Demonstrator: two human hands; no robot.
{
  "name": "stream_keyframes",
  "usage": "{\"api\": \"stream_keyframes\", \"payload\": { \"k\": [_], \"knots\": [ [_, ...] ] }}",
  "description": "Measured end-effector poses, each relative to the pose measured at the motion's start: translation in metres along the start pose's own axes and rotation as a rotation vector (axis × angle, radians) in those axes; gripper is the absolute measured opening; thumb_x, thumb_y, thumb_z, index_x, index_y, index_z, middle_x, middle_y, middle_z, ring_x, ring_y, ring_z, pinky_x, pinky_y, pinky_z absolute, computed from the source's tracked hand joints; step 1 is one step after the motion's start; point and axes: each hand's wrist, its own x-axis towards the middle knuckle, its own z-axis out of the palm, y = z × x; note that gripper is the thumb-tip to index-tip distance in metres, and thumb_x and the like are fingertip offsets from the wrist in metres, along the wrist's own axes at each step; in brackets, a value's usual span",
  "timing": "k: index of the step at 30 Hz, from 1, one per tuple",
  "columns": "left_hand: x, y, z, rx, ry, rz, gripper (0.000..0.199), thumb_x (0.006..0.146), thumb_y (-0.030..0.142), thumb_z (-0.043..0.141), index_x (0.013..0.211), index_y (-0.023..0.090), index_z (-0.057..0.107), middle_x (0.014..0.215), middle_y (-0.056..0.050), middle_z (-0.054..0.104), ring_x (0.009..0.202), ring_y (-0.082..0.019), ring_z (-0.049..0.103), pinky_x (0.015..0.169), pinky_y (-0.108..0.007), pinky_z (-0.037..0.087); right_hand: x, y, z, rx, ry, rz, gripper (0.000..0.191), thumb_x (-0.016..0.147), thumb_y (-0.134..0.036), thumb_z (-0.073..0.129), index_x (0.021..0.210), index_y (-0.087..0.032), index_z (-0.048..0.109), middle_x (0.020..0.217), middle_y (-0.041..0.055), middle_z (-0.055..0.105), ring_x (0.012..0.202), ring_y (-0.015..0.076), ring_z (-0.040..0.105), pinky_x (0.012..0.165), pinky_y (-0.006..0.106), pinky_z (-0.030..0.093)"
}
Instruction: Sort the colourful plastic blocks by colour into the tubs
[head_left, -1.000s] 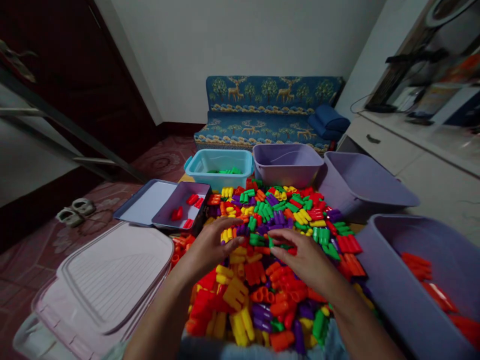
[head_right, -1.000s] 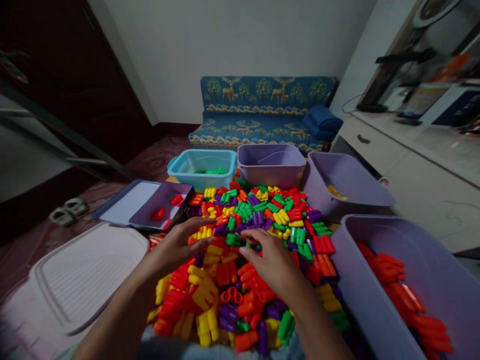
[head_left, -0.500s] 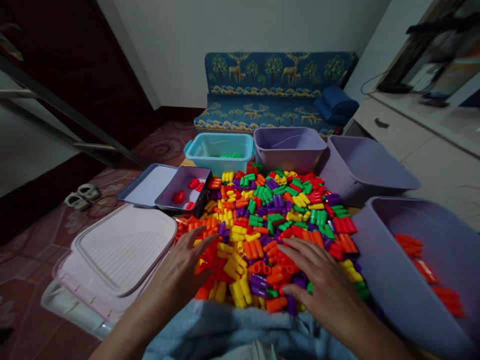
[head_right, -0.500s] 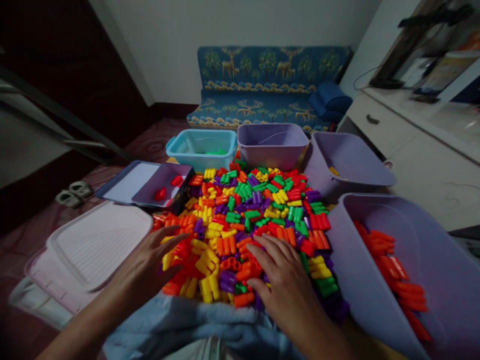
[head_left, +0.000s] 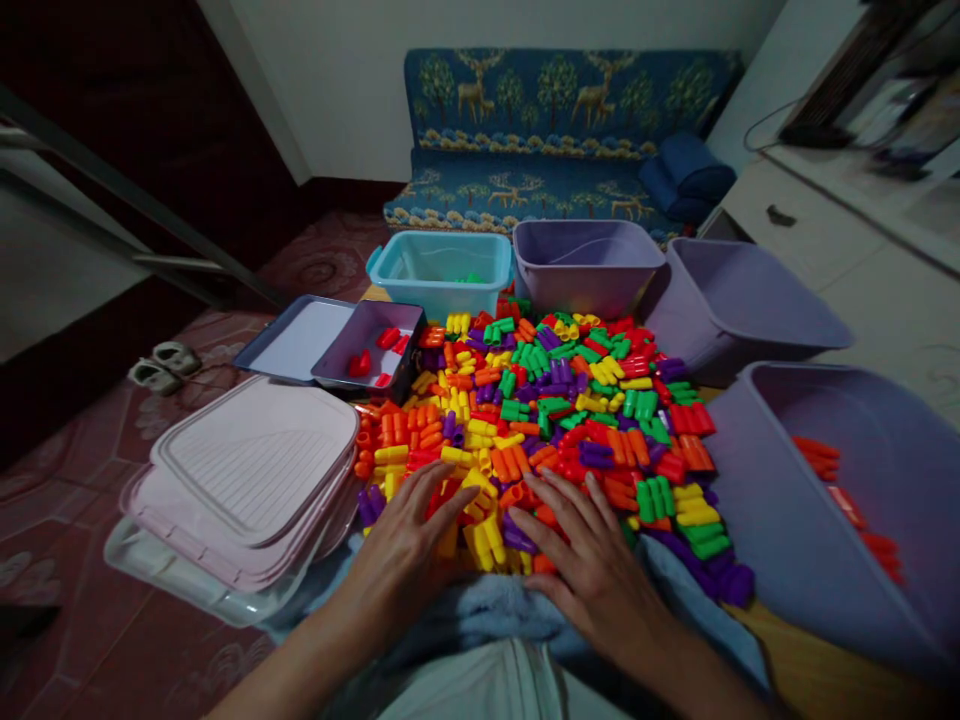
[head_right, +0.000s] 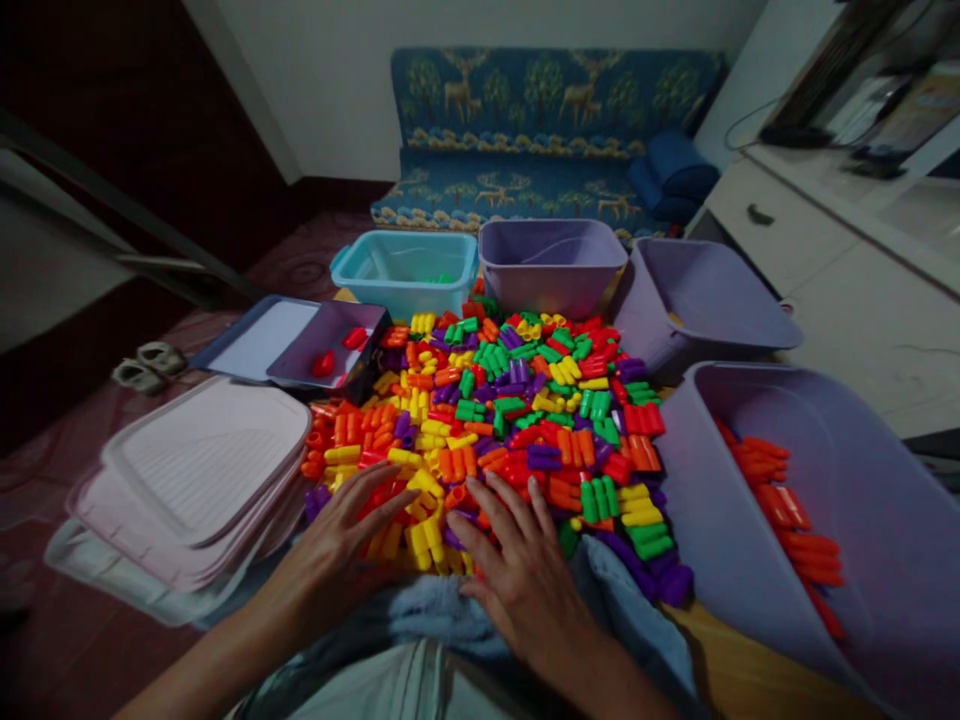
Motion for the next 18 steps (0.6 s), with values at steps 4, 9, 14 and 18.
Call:
{"api": "stream_keyframes", "payload": {
  "k": [4,9,14,18],
  "knots": [
    [0.016,0.006,0.008,-0.003,-0.005,0.0,0.067,0.074,0.021,0.071,0.136,0.03,0.046,0.141,-0.013,0.042,0.127,-0.033,0.044,0.1,-0.053,0.047,0.014,0.003,-0.003,0.011,-0.036,-0.01,0.063,0.081,-0.026,0.068,0.14,-0.03,0.045,0.152,0.009,0.038,0.141,0.0292,0.029,0.114,0.064,0.019],
    [0.037,0.013,0.013,-0.021,-0.035,0.004,0.066,0.067,0.015,0.07,0.13,0.021,0.052,0.135,-0.015,0.049,0.122,-0.033,0.049,0.099,-0.051,0.048,0.032,0.002,-0.001,0.036,-0.059,-0.071,0.068,0.078,-0.03,0.071,0.14,-0.021,0.044,0.153,0.0115,0.036,0.142,0.0283,0.027,0.116,0.058,0.02],
    [0.059,0.011,-0.001,-0.105,-0.024,-0.042,0.058,0.066,0.007,0.063,0.123,0.016,0.056,0.129,-0.015,0.055,0.115,-0.029,0.055,0.095,-0.044,0.052,0.057,0.015,-0.015,0.027,-0.008,-0.102,0.06,0.078,-0.019,0.067,0.136,-0.023,0.049,0.152,0.0139,0.037,0.141,0.0278,0.03,0.114,0.059,0.022],
    [0.086,0.007,-0.011,-0.181,0.057,-0.023,0.062,0.065,0.001,0.06,0.125,0.016,0.054,0.128,-0.014,0.055,0.114,-0.026,0.057,0.095,-0.041,0.051,0.084,0.037,-0.027,-0.028,0.071,-0.063,0.054,0.079,-0.014,0.063,0.132,-0.023,0.053,0.15,0.0135,0.039,0.139,0.0279,0.033,0.115,0.06,0.017]
  ]
}}
